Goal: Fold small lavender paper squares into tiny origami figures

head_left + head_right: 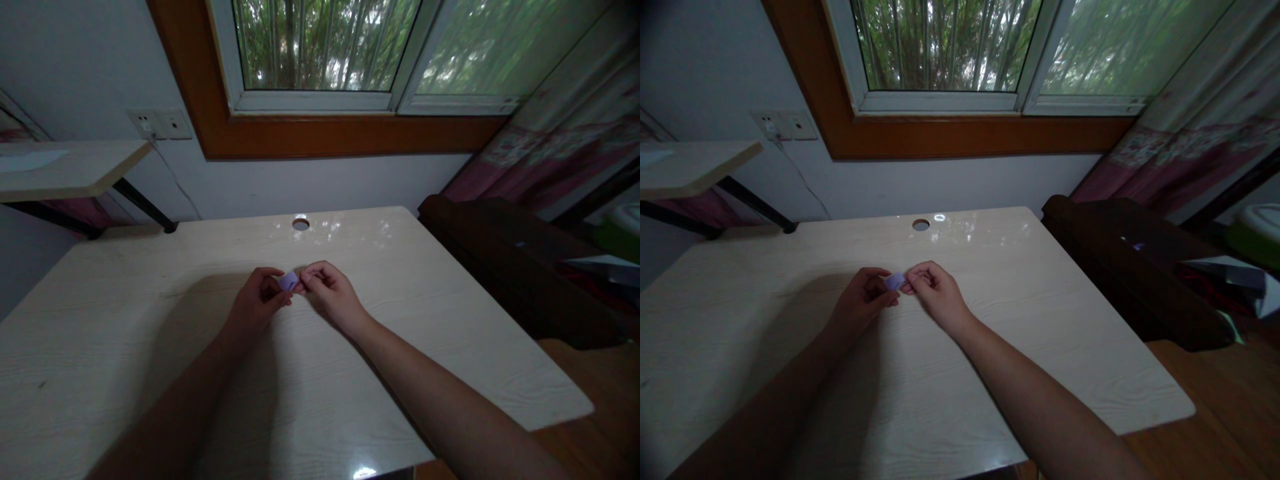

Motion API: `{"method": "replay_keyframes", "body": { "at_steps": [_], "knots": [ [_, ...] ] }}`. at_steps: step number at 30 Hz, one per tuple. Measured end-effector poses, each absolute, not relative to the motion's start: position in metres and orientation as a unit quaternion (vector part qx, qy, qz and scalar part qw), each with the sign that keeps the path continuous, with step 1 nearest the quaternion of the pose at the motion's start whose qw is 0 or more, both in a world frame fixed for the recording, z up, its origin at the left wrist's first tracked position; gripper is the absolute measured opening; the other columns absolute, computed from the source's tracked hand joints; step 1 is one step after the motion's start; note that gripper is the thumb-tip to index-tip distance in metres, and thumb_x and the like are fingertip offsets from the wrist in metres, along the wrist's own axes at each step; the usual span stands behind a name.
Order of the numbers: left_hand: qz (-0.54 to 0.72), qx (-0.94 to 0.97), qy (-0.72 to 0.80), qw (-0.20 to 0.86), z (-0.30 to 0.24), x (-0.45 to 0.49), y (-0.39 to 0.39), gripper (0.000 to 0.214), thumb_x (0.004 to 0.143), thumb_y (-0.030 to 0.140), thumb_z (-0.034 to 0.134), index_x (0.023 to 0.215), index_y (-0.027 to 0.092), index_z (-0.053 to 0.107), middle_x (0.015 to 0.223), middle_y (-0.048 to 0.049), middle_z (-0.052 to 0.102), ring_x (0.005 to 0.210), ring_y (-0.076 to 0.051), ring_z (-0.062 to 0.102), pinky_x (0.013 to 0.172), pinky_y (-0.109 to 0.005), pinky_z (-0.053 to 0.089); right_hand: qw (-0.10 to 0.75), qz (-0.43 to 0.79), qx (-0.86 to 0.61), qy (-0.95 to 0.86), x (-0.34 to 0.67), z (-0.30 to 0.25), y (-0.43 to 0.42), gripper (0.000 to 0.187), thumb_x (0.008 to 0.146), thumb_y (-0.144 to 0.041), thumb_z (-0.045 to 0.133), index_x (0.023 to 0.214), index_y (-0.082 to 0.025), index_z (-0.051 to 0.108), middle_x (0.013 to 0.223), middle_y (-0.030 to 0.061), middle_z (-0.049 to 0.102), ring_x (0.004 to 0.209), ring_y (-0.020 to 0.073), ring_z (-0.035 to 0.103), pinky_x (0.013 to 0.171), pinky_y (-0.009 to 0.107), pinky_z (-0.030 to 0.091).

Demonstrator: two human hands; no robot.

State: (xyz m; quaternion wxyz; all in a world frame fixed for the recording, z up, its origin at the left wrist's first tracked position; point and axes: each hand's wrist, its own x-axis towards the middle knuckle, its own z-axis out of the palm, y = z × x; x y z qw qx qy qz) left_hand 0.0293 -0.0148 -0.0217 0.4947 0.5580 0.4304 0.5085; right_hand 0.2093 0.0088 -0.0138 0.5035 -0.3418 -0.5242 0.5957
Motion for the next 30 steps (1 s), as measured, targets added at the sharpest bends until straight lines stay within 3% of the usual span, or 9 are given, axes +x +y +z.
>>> {"method": "replay_keyframes", "body": {
  "at_steps": [7, 30],
  "knots": [
    [0.508, 0.556, 0.436, 0.494, -0.0218, 0.0302, -0.0153, 0.04, 0.077, 0.026, 0.076, 0.109, 0.02, 0.053, 0.075, 0.0038, 0.062, 0.068, -0.014, 0.066, 0.07, -0.03, 0.056, 0.493, 0.61, -0.299, -0.543, 0.2083, -0.0189, 0.0103, 0.027, 0.077, -0.032, 0.077, 0.096, -0.022, 0.062, 0.089, 0.0024, 0.069, 0.082, 0.015, 0.066, 0.08, 0.033, 0.052],
    [0.48, 0.575, 0.431, 0.503, -0.0273, 0.0306, -0.0165, 0.04, 0.079, 0.031, 0.074, 0.111, 0.02, 0.052, 0.082, -0.0012, 0.069, 0.072, -0.016, 0.068, 0.071, -0.031, 0.055, 0.476, 0.605, -0.33, -0.547, 0.2091, -0.0223, 0.0118, 0.031, 0.071, -0.036, 0.081, 0.089, -0.021, 0.062, 0.08, 0.0003, 0.067, 0.073, 0.0133, 0.064, 0.069, 0.029, 0.052]
  ]
}}
